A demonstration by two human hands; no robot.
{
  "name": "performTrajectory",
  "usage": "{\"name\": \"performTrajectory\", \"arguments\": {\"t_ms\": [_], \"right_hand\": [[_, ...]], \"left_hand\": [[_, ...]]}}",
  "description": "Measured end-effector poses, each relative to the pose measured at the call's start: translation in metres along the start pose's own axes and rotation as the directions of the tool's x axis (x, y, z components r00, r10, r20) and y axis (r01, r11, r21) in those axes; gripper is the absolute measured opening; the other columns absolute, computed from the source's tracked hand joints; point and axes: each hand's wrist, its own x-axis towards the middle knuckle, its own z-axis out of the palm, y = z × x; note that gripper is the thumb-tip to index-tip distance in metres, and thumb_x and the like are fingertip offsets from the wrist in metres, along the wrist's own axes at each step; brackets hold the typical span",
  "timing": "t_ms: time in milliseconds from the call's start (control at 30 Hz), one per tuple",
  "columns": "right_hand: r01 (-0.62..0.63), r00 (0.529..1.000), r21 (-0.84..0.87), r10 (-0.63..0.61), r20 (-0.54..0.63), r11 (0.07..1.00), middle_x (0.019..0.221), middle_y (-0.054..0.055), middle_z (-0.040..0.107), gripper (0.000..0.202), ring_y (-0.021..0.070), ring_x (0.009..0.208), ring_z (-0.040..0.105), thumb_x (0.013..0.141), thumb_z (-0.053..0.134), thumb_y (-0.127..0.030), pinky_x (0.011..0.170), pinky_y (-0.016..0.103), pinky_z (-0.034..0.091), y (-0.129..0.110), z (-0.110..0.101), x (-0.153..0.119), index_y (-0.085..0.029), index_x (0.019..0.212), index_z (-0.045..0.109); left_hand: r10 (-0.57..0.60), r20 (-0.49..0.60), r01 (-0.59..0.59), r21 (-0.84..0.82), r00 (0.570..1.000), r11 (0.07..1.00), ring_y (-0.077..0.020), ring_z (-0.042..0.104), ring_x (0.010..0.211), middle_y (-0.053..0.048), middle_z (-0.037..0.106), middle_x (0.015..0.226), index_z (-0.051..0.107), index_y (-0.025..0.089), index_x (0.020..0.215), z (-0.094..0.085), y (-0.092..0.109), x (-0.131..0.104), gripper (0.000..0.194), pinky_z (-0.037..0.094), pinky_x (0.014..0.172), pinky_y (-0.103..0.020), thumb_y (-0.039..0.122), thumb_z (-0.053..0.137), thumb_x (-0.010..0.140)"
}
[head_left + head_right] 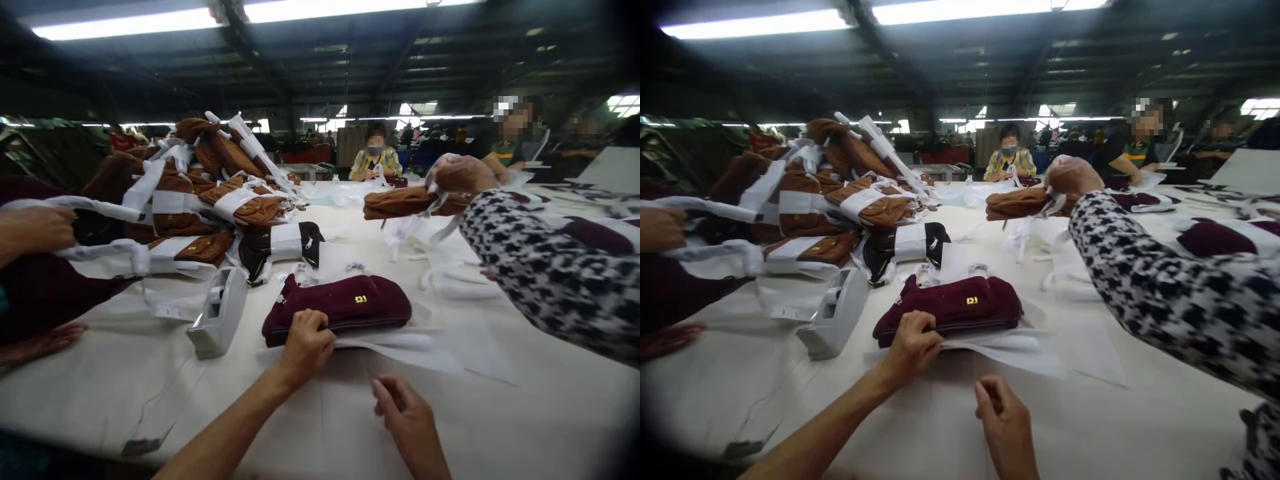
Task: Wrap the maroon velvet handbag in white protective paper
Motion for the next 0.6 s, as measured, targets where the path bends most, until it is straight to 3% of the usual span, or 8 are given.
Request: {"name": "performTrajectory", "arguments": {"t_ms": [33, 67, 100, 200, 300, 467, 600], "right_hand": [[-0.231, 0.973, 0.173, 0.222, 0.067, 0.957, 0.074, 0.006, 0.063, 0.028, 0.0189, 0.062, 0.061, 0.078, 0.054, -0.04, 0.045, 0.027, 0.048, 0.0, 0.008, -0.001, -0.017, 0.093, 0.059], [-0.395, 0.918, 0.33, 0.373, 0.132, 0.857, 0.079, 0.008, 0.064, 0.034, 0.0204, 0.067, 0.063, 0.076, 0.055, -0.044, 0.046, 0.027, 0.049, -0.001, 0.017, 0.002, -0.017, 0.097, 0.058], [-0.475, 0.876, 0.476, 0.452, 0.169, 0.74, 0.088, 0.009, 0.064, 0.039, 0.0218, 0.076, 0.063, 0.074, 0.058, -0.046, 0.051, 0.028, 0.051, -0.002, 0.027, 0.009, -0.018, 0.101, 0.056], [-0.416, 0.853, 0.791, 0.493, 0.169, 0.449, 0.105, 0.005, 0.06, 0.043, 0.0215, 0.095, 0.058, 0.065, 0.069, -0.04, 0.069, 0.033, 0.052, -0.007, 0.054, 0.037, -0.024, 0.102, 0.055], [-0.33, 0.867, 0.906, 0.465, 0.18, 0.264, 0.099, 0.0, 0.063, 0.043, 0.0196, 0.092, 0.058, 0.058, 0.075, -0.029, 0.072, 0.033, 0.051, -0.01, 0.073, 0.061, -0.025, 0.097, 0.057], [-0.282, 0.859, 0.93, 0.493, 0.136, 0.235, 0.078, -0.004, 0.065, 0.044, 0.015, 0.077, 0.06, 0.051, 0.076, -0.023, 0.064, 0.025, 0.05, -0.007, 0.089, 0.073, -0.023, 0.091, 0.059], [-0.255, 0.828, 0.934, 0.555, 0.078, 0.25, 0.074, -0.005, 0.065, 0.048, 0.0156, 0.074, 0.06, 0.048, 0.075, -0.019, 0.061, 0.026, 0.049, -0.008, 0.091, 0.074, -0.023, 0.092, 0.058]], "left_hand": [[-0.011, 0.031, 0.012, -0.035, 0.999, 0.999, -0.0176, 0.042, 0.082, -0.004, 0.047, 0.085, 0.062, 0.019, 0.07, -0.008, -0.003, 0.007, 0.005, 0.031, 0.074, -0.034, 0.021, 0.059, 0.073], [-0.021, 0.057, 0.025, -0.066, 0.998, 0.998, -0.0176, 0.042, 0.082, -0.004, 0.047, 0.085, 0.063, 0.019, 0.071, -0.015, -0.006, 0.013, 0.004, 0.031, 0.074, -0.033, 0.022, 0.06, 0.073], [-0.027, 0.077, 0.034, -0.094, 0.997, 0.995, -0.0173, 0.042, 0.082, -0.003, 0.047, 0.085, 0.064, 0.019, 0.072, -0.022, -0.008, 0.019, 0.005, 0.032, 0.074, -0.033, 0.022, 0.06, 0.073], [-0.024, 0.122, 0.043, -0.159, 0.992, 0.986, -0.0161, 0.043, 0.081, -0.003, 0.047, 0.081, 0.064, 0.018, 0.073, -0.032, -0.012, 0.029, 0.005, 0.033, 0.073, -0.03, 0.021, 0.06, 0.073], [-0.003, 0.144, 0.03, -0.182, 0.99, 0.983, -0.0156, 0.043, 0.08, -0.003, 0.046, 0.081, 0.064, 0.018, 0.074, -0.03, -0.014, 0.028, 0.005, 0.034, 0.071, -0.029, 0.019, 0.06, 0.073], [0.061, 0.187, -0.037, -0.126, 0.98, 0.991, -0.0155, 0.042, 0.079, -0.002, 0.046, 0.081, 0.063, 0.021, 0.08, -0.018, -0.014, 0.023, 0.008, 0.033, 0.069, -0.028, 0.02, 0.055, 0.076], [0.035, 0.218, -0.03, -0.023, 0.975, 0.999, -0.0172, 0.044, 0.083, -0.002, 0.05, 0.089, 0.05, 0.025, 0.11, -0.017, -0.007, 0.028, 0.034, 0.034, 0.071, -0.03, 0.018, 0.053, 0.077]]}}
